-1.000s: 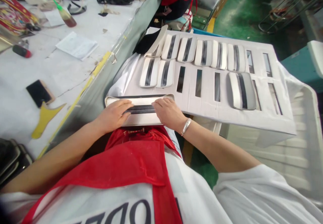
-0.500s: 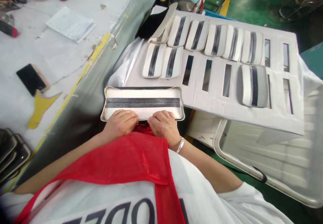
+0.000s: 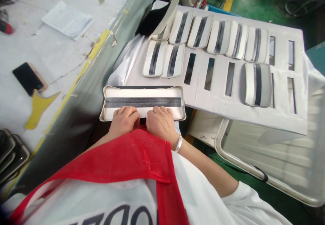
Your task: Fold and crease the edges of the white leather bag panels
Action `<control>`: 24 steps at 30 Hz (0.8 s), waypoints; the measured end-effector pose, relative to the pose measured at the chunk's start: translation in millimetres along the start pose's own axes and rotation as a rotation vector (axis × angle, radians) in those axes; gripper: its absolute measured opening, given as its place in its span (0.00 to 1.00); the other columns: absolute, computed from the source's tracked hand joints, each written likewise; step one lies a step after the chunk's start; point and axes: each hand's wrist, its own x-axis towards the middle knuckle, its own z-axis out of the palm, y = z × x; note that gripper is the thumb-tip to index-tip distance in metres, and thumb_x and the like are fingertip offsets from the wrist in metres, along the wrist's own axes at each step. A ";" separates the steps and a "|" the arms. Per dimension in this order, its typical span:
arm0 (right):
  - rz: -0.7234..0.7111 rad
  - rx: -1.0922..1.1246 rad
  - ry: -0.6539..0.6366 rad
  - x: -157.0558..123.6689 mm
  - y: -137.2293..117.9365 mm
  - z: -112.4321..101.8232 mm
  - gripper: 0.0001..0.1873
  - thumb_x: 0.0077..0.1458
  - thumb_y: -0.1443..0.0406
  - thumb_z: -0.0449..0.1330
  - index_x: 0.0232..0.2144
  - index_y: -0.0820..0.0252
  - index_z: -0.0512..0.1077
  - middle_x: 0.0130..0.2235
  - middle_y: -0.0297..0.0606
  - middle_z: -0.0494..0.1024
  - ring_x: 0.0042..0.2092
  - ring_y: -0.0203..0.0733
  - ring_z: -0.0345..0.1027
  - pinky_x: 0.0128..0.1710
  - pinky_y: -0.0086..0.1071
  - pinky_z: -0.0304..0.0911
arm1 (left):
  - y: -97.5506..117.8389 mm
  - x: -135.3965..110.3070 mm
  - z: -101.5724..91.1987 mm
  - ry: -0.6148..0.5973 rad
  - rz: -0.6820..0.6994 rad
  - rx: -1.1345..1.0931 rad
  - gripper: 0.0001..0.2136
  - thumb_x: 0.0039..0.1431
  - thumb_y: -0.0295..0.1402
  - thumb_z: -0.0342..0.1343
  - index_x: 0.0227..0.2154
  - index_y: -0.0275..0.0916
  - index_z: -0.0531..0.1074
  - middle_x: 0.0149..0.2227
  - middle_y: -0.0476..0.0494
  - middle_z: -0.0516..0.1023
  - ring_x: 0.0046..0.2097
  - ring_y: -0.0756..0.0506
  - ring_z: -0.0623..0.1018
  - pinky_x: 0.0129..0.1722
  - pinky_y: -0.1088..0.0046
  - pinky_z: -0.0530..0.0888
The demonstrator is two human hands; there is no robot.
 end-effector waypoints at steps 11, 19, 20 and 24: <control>0.045 -0.008 -0.227 15.3 -5.1 -27.8 0.13 0.55 0.66 0.51 0.33 0.65 0.74 0.36 0.49 0.77 0.40 0.52 0.71 0.37 0.38 0.59 | -0.9 14.2 -12.3 -0.224 -0.114 -0.085 0.04 0.54 0.29 0.52 0.27 0.38 0.72 0.38 0.43 0.74 0.41 0.42 0.70 0.35 0.64 0.66; 0.032 -0.017 -0.306 21.3 -8.6 -35.2 0.14 0.54 0.67 0.51 0.34 0.68 0.75 0.34 0.53 0.78 0.39 0.52 0.73 0.35 0.36 0.64 | 6.5 -5.1 -2.2 0.167 0.150 0.148 0.15 0.61 0.29 0.48 0.50 0.38 0.67 0.44 0.38 0.73 0.44 0.42 0.71 0.41 0.63 0.65; 0.039 -0.021 -0.306 20.8 -10.0 -35.8 0.14 0.54 0.67 0.51 0.34 0.68 0.75 0.34 0.53 0.78 0.39 0.51 0.73 0.35 0.35 0.64 | 5.0 -6.7 -0.4 0.188 0.257 0.164 0.13 0.63 0.29 0.47 0.49 0.38 0.68 0.42 0.40 0.74 0.43 0.43 0.71 0.40 0.65 0.65; 0.093 -0.049 -0.245 17.2 -11.6 -35.1 0.14 0.55 0.63 0.53 0.34 0.69 0.73 0.34 0.55 0.77 0.38 0.52 0.73 0.35 0.36 0.63 | -0.2 -10.9 8.1 0.143 0.504 0.244 0.10 0.64 0.26 0.44 0.37 0.35 0.71 0.31 0.44 0.73 0.34 0.47 0.70 0.35 0.68 0.64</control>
